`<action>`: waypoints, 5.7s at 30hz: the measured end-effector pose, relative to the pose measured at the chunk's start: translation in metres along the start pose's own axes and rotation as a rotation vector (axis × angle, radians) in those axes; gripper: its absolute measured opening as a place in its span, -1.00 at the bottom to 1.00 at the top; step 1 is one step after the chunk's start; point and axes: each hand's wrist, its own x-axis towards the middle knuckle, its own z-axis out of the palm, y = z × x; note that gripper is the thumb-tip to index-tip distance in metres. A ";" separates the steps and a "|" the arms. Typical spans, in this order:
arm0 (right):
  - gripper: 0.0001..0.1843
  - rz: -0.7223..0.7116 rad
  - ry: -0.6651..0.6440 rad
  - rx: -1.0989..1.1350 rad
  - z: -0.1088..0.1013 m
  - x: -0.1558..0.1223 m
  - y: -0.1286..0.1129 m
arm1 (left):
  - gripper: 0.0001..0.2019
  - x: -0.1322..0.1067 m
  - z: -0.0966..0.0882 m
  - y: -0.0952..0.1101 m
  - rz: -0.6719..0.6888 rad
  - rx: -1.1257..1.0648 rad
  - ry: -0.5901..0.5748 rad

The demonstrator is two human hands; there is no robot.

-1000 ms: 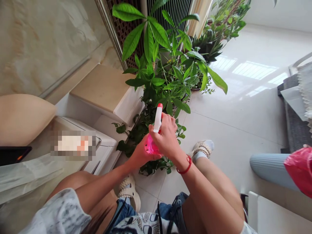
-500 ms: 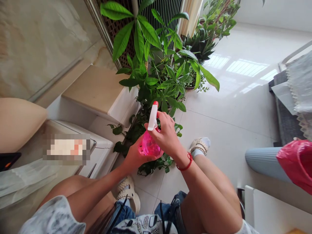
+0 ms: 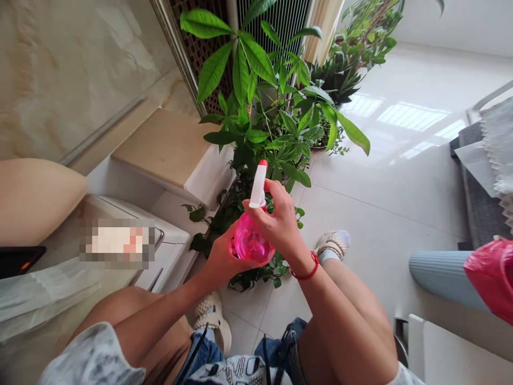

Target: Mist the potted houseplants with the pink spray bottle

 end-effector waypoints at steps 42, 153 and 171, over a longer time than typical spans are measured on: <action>-0.50 -0.003 -0.038 0.171 -0.003 0.005 -0.001 | -0.17 0.012 -0.009 0.003 0.063 0.037 0.047; -0.71 0.526 -0.222 0.146 -0.038 -0.045 0.023 | -0.08 -0.023 0.031 -0.046 -0.311 0.047 -0.134; -0.85 0.403 -0.293 0.099 -0.026 -0.055 0.014 | -0.10 -0.040 0.028 -0.053 -0.392 -0.043 -0.110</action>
